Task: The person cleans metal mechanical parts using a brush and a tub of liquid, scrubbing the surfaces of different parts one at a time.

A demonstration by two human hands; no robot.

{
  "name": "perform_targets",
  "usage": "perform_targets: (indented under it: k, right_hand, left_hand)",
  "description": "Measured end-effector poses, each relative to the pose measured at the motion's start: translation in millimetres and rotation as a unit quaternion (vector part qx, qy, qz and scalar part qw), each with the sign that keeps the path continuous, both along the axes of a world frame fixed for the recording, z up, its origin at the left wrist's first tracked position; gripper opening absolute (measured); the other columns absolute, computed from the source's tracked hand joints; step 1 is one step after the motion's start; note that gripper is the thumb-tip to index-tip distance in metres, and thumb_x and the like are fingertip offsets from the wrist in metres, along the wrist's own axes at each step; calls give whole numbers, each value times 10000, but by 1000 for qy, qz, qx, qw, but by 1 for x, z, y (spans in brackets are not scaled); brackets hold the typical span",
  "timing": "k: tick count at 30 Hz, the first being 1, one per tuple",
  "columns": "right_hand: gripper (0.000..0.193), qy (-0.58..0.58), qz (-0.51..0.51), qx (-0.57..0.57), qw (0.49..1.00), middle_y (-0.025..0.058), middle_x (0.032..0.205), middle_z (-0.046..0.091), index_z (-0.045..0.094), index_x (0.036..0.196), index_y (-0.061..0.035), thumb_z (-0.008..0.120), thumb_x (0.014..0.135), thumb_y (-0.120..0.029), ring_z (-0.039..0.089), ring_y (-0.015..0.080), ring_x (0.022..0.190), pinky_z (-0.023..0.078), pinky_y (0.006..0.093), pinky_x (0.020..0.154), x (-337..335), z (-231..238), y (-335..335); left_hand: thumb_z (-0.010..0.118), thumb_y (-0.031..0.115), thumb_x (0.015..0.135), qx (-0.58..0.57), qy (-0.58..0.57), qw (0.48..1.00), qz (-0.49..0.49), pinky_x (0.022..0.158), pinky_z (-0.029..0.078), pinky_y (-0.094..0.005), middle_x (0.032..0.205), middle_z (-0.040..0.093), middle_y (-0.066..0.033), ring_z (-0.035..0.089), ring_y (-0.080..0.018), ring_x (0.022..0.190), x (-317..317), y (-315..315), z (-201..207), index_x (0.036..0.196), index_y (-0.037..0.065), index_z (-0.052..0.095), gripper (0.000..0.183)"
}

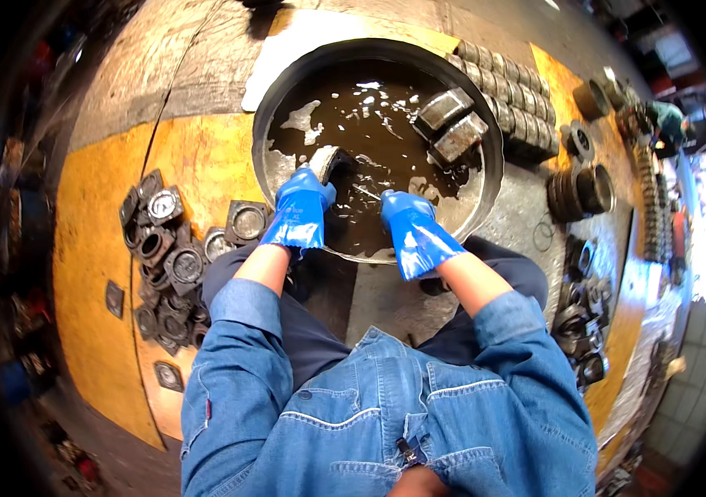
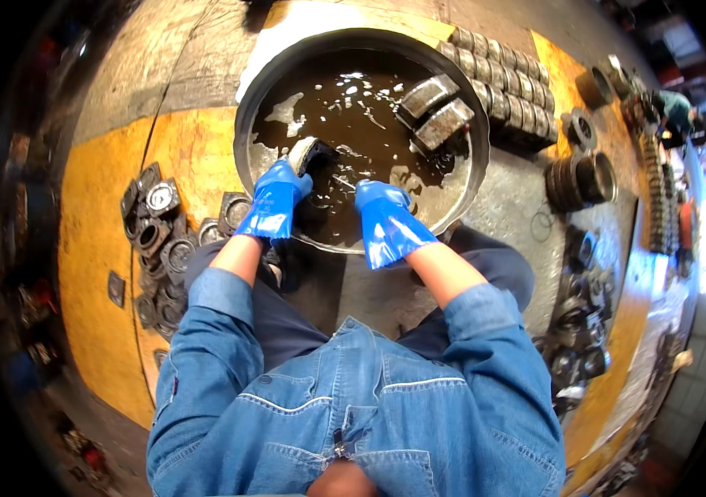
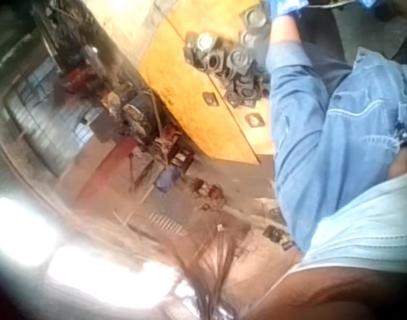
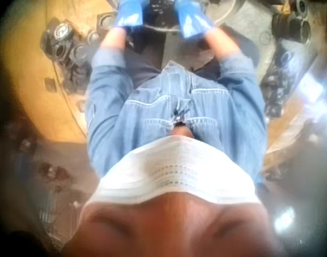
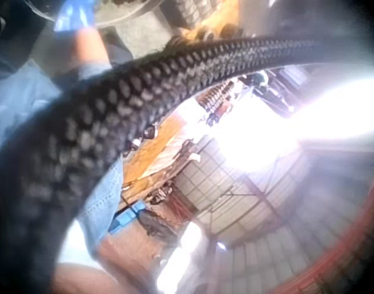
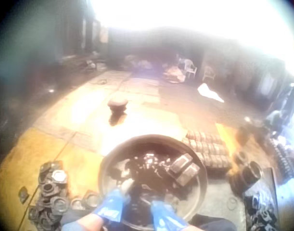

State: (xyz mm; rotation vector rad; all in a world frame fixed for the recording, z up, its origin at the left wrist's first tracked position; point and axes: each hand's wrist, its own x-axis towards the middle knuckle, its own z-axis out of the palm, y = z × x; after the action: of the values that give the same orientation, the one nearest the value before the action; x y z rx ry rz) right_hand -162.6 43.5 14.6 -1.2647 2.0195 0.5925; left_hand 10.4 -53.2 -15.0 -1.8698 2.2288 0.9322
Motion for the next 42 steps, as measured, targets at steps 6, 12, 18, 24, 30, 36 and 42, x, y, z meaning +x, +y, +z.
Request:
perform_targets:
  k: [6,12,18,24,30,36,42]
  right_hand:
    - [341,50,-32,20,998,134,1333,711,676,1318,-124,548,1013,-210,686,373,1223,561,517,997,8,-13,3]
    - [319,68,-36,-93,993,161,1251,731,690,1263,-131,518,1027,-261,702,364,1167,560,494,973,9,-14,6]
    - [271,27,-46,-108,993,157,1217,736,722,1174,-153,539,1007,-262,705,374,1130,562,492,948,-5,-27,3]
    - [319,65,-76,-35,994,122,1324,715,713,1273,-121,540,1018,-204,686,356,1221,559,481,1009,2,-34,9]
    - [322,40,-37,-52,997,174,1343,693,720,1276,-93,564,1012,-190,679,364,1231,561,492,1007,18,-10,5]
    - [355,42,-71,-34,996,198,1302,709,707,1308,-97,557,1012,-221,696,370,1203,558,478,1011,12,-26,13]
    - [228,-95,-45,-13,994,144,1037,776,715,1111,-110,563,1005,-242,766,304,922,579,448,862,8,-4,30]
  left_hand:
    - [743,340,815,18,22,999,-15,1028,546,-460,1300,693,-244,673,-402,1206,6,-8,-17,1374,34,619,649]
    - [765,333,826,54,-19,998,-25,1057,539,-449,1363,677,-190,664,-377,1242,-2,-10,6,1450,86,568,699]
    - [764,304,829,46,-4,999,-24,1058,539,-440,1379,668,-184,653,-374,1260,-1,-16,-4,1443,113,584,668]
    - [728,321,845,61,-22,997,-40,1063,532,-453,1383,655,-212,648,-386,1261,-11,-9,13,1432,94,591,644]
    - [714,307,862,63,-26,996,-49,1056,534,-460,1378,656,-212,648,-401,1253,0,-15,-7,1442,103,583,628]
    - [727,305,869,46,-16,998,-39,1053,538,-460,1394,647,-191,646,-397,1255,-7,-10,8,1468,173,556,636]
    - [749,324,848,44,-1,998,-42,1043,542,-450,1341,677,-211,660,-392,1234,5,-11,2,1366,53,621,599]
